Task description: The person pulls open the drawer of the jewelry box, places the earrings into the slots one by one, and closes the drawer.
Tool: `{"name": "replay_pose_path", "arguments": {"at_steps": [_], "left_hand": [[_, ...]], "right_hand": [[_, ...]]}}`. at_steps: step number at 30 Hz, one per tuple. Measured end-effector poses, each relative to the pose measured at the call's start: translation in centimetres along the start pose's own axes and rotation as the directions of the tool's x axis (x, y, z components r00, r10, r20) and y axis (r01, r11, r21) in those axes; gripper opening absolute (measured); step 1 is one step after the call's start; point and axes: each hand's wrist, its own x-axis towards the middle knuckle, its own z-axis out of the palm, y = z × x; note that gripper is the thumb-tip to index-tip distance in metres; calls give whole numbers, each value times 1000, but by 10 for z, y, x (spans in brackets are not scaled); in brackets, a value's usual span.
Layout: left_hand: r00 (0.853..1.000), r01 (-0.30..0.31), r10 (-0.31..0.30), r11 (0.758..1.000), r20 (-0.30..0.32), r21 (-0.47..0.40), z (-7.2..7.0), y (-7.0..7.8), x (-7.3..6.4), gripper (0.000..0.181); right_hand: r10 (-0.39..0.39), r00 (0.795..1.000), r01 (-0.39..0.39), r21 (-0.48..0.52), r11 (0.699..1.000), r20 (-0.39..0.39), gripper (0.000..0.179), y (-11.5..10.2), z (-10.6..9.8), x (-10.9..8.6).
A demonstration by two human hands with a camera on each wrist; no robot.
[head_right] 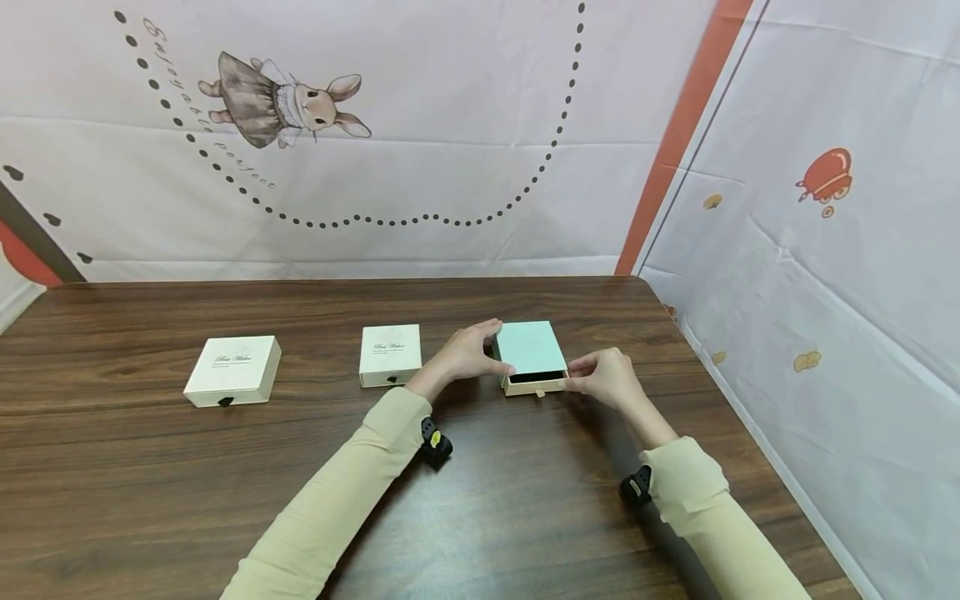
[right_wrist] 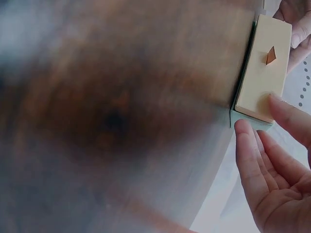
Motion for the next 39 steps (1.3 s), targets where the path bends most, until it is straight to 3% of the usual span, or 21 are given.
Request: {"name": "replay_pose_path", "arguments": {"at_steps": [13, 39], "left_hand": [[1000, 8, -8, 1000, 1, 3, -1, 0, 0, 85], [999, 33, -33, 999, 12, 15, 0, 3, 0, 85]], "right_hand": [[-22, 1000, 23, -17, 1000, 17, 34, -1, 0, 7], [17, 1000, -17, 3, 1000, 18, 36, -6, 6, 12]]}}
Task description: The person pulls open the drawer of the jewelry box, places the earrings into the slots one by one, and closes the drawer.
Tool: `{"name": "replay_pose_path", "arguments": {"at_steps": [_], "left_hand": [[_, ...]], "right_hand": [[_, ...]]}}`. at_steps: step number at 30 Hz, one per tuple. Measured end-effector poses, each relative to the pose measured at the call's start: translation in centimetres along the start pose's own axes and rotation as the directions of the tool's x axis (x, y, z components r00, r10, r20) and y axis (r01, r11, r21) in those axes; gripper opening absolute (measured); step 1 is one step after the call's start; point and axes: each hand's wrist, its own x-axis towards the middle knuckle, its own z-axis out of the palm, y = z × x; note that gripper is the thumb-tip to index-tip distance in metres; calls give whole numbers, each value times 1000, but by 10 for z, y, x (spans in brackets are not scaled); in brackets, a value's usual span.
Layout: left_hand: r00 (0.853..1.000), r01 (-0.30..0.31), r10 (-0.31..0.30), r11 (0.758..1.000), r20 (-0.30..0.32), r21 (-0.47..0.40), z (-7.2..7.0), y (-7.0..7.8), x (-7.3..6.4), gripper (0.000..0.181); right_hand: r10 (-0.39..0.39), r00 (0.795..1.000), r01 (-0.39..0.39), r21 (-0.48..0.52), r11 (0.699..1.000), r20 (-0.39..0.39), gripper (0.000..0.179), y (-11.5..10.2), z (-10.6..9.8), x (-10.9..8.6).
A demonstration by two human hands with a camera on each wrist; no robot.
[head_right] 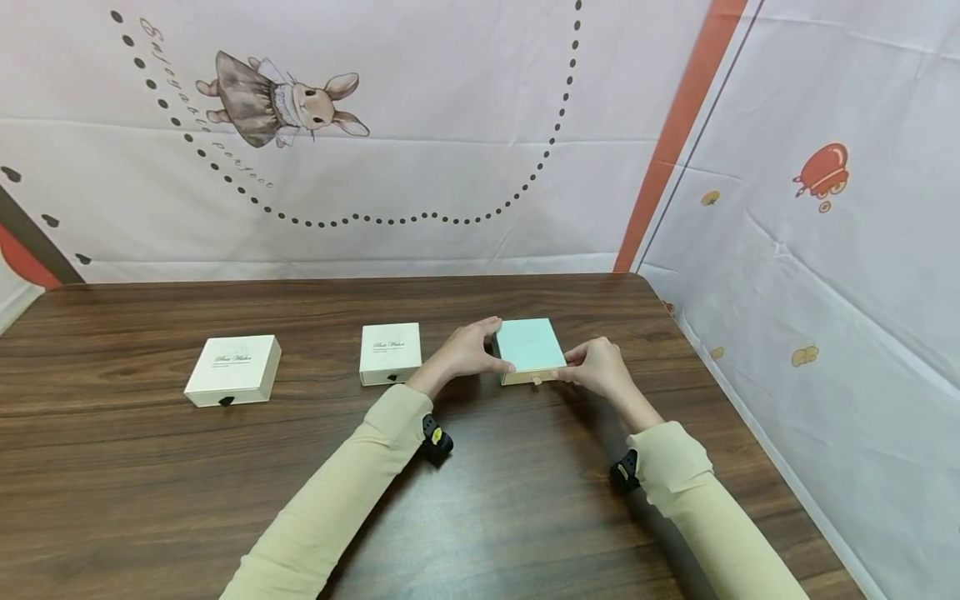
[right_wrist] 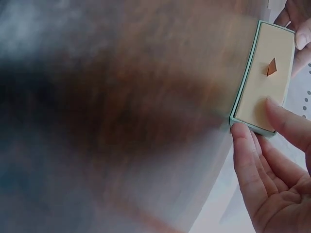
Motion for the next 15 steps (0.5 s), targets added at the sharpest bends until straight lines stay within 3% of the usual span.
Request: {"name": "replay_pose_path", "arguments": {"at_steps": [9, 15], "left_hand": [[1000, 7, -8, 1000, 19, 15, 0, 0, -3, 86], [1000, -9, 10, 998, -17, 59, -5, 0, -11, 81]], "right_hand": [[12, 998, -14, 38, 999, 57, 37, -4, -3, 1], [-42, 997, 47, -74, 996, 66, 44, -10, -12, -3]]}}
